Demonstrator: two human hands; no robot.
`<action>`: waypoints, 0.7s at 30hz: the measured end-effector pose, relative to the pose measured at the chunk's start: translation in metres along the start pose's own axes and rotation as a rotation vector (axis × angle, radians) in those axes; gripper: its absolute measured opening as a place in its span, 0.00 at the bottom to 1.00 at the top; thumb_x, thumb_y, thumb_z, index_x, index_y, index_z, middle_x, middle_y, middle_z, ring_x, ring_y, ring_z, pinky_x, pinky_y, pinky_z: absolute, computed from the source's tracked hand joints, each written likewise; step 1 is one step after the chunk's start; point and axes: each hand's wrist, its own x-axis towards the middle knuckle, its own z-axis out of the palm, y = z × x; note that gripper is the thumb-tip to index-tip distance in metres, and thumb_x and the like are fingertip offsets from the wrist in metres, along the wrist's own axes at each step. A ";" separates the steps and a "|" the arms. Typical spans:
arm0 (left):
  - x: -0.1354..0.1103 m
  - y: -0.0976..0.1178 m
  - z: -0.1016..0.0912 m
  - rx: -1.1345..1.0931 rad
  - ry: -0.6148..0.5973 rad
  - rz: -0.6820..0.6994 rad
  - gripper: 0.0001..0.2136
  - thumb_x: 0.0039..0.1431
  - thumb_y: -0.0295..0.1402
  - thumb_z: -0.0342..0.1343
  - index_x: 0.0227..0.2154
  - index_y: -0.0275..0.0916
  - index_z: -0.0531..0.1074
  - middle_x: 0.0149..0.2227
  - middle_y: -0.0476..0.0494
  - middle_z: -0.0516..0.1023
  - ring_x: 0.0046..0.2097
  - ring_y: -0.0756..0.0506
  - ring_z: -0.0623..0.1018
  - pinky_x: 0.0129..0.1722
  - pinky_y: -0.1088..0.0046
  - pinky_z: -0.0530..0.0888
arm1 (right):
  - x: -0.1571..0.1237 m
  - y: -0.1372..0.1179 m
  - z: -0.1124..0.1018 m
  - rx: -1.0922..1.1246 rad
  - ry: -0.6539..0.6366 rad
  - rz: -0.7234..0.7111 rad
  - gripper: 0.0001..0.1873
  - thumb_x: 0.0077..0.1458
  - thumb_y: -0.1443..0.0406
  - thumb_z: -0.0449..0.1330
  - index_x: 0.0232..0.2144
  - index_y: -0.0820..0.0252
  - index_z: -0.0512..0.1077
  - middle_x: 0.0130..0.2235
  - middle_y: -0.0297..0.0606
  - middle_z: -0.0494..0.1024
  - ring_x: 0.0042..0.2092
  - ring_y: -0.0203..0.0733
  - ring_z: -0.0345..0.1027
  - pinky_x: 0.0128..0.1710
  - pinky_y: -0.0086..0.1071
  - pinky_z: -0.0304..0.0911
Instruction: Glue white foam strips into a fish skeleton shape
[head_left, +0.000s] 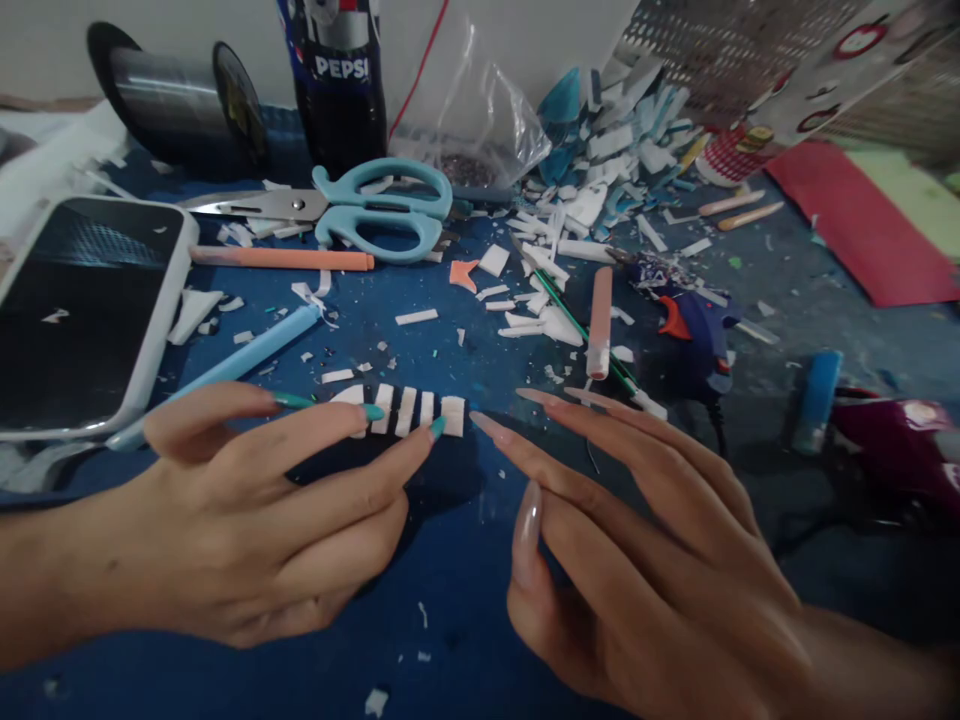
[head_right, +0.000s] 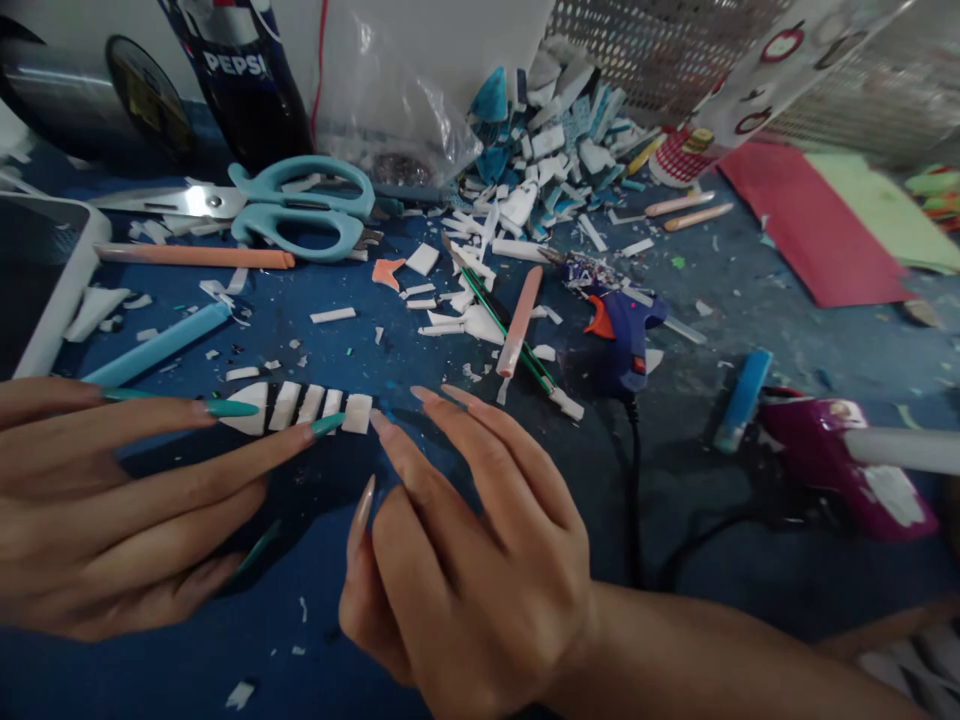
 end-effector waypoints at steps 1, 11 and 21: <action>0.028 -0.007 -0.012 0.086 0.007 0.055 0.16 0.57 0.39 0.51 0.48 0.51 0.72 0.58 0.58 0.71 0.60 0.42 0.69 0.69 0.63 0.53 | 0.000 -0.001 0.000 0.001 0.007 0.009 0.04 0.50 0.69 0.61 0.27 0.62 0.76 0.43 0.42 0.83 0.50 0.55 0.75 0.55 0.45 0.69; 0.073 0.007 -0.040 0.234 0.104 0.038 0.10 0.60 0.37 0.50 0.42 0.49 0.72 0.58 0.62 0.71 0.53 0.43 0.74 0.62 0.62 0.61 | -0.001 0.004 0.002 -0.014 -0.026 -0.028 0.05 0.54 0.66 0.60 0.29 0.58 0.77 0.44 0.39 0.82 0.46 0.56 0.77 0.48 0.48 0.75; 0.073 0.003 -0.036 0.213 0.085 0.049 0.10 0.59 0.40 0.49 0.42 0.50 0.71 0.59 0.63 0.70 0.53 0.43 0.72 0.66 0.62 0.56 | 0.000 -0.014 0.010 -0.070 -0.031 0.164 0.08 0.54 0.65 0.60 0.24 0.58 0.70 0.48 0.48 0.79 0.50 0.56 0.76 0.50 0.48 0.70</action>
